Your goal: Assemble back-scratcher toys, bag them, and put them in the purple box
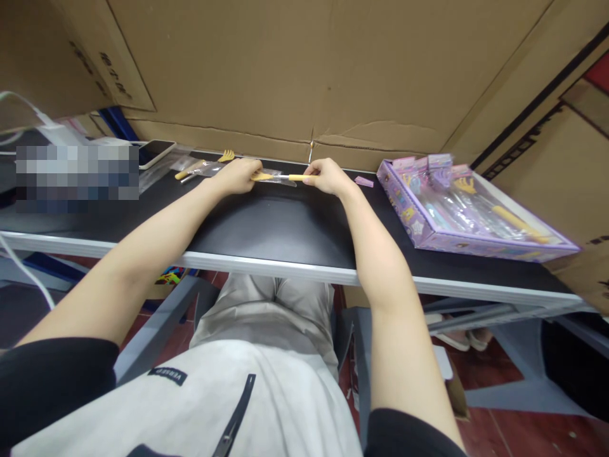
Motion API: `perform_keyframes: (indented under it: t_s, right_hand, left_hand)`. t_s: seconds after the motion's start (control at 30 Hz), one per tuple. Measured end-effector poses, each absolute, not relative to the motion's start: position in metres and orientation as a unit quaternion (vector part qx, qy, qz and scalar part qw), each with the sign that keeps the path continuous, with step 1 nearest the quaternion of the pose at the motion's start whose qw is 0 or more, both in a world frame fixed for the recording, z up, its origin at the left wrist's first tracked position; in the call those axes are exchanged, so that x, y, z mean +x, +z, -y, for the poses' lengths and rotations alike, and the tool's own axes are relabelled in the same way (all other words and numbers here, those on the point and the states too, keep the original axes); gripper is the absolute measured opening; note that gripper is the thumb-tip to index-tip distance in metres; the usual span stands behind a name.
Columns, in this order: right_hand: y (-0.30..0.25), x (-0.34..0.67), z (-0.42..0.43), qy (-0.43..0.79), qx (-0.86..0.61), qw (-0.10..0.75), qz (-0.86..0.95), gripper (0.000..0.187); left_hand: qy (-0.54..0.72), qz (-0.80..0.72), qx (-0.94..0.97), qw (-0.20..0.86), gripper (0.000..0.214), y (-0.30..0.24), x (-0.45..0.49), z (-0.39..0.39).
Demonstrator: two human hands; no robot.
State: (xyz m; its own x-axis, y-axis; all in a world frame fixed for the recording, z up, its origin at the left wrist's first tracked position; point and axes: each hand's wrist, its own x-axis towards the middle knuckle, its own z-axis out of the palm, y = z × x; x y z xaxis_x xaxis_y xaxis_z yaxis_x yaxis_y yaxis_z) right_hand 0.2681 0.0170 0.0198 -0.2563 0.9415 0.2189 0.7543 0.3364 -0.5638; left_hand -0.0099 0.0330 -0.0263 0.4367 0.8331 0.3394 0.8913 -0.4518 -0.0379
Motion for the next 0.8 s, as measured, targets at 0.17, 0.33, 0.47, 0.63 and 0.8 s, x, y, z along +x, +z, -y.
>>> perform_keyframes:
  t_s: [0.17, 0.33, 0.47, 0.63, 0.8]
  right_hand:
    - [0.014, 0.255, -0.011, 0.237, -0.523, 0.305, 0.76, 0.014]
    - [0.006, 0.232, -0.004, 0.285, -0.492, 0.355, 0.742, 0.025]
    - [0.005, 0.227, -0.002, 0.315, -0.47, 0.365, 0.74, 0.031]
    - [0.014, 0.246, -0.006, 0.337, -0.491, 0.335, 0.73, 0.024]
    - [0.018, 0.249, -0.001, 0.365, -0.504, 0.328, 0.711, 0.026]
  left_hand:
    - [-0.132, 0.497, -0.849, 0.117, 0.037, -0.025, -0.001, -0.028]
    - [-0.14, 0.481, -0.858, 0.115, 0.036, -0.025, 0.005, -0.025]
    - [-0.146, 0.485, -0.855, 0.11, 0.034, -0.026, 0.003, -0.028]
    - [-0.139, 0.508, -0.842, 0.115, 0.037, -0.026, -0.006, -0.033]
    - [-0.137, 0.516, -0.839, 0.106, 0.035, -0.024, -0.007, -0.032]
